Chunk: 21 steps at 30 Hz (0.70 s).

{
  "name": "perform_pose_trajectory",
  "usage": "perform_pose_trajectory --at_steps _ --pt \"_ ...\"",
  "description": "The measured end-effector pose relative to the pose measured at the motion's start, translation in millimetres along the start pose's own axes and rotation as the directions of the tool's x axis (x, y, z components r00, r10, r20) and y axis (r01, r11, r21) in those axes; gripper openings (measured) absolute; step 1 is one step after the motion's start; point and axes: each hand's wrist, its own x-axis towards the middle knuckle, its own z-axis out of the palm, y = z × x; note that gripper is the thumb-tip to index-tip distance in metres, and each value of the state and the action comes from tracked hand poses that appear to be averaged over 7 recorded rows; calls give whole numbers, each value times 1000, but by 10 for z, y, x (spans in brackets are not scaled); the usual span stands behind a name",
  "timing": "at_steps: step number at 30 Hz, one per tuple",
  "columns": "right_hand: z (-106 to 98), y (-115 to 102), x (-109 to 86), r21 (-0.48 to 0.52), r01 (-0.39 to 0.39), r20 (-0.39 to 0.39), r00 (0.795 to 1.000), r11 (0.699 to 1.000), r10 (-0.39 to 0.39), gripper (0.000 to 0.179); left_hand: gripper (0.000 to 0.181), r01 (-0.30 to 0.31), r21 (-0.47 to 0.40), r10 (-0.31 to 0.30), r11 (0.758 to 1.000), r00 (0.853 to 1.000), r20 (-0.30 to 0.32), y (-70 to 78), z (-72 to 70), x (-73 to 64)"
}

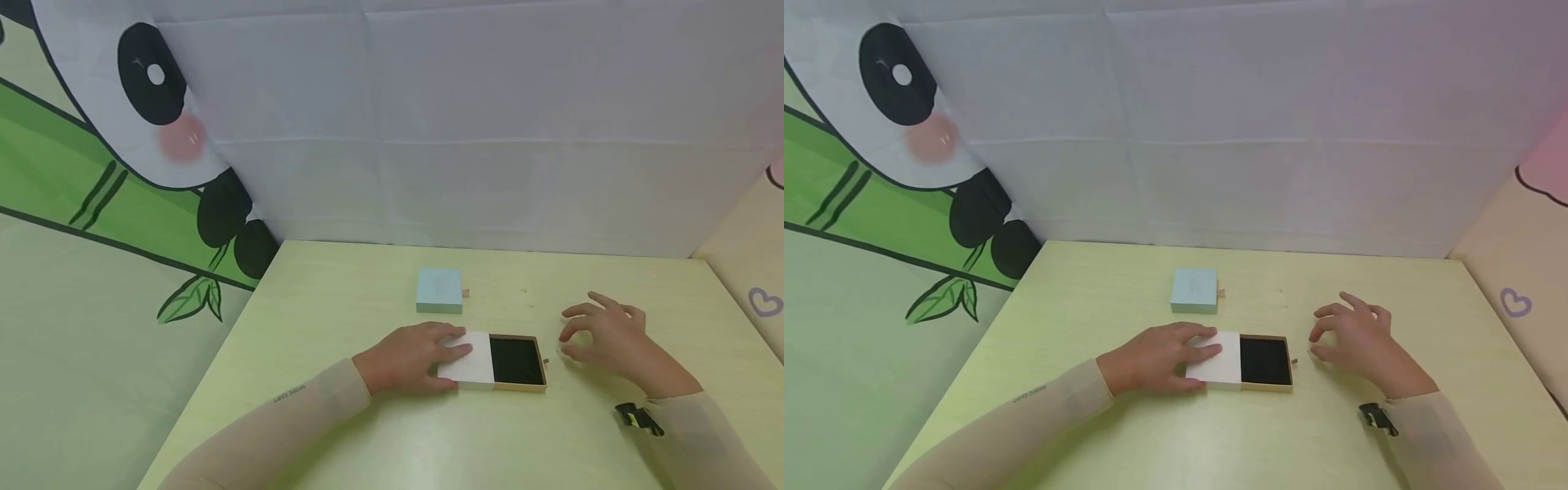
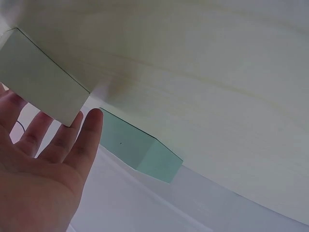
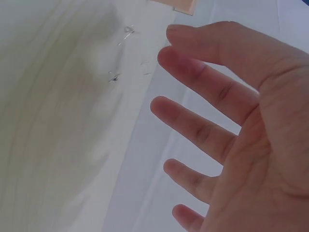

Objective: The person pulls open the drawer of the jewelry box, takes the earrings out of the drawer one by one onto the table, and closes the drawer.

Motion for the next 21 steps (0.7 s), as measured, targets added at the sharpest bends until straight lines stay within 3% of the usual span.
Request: perform_pose_trajectory --at_steps 9,10,16,17,21 --pt "33 -83 -18 -2 52 23 998 999 -52 16 71 -2 -24 2 1000 1000 -8 -5 15 8" --pt "44 -90 -19 -2 59 26 998 998 -59 17 73 -12 -14 12 1000 1000 -21 -56 110 39" --pt "116 -130 -18 25 78 43 996 997 -79 23 73 -19 1 19 1000 999 -30 -59 119 46" --pt "126 -139 -16 29 77 46 996 997 -78 23 71 -11 -6 11 1000 1000 -17 -9 27 16" --pt "162 -188 -1 24 75 57 995 997 -76 24 71 -3 9 3 1000 1000 -10 -13 37 23"
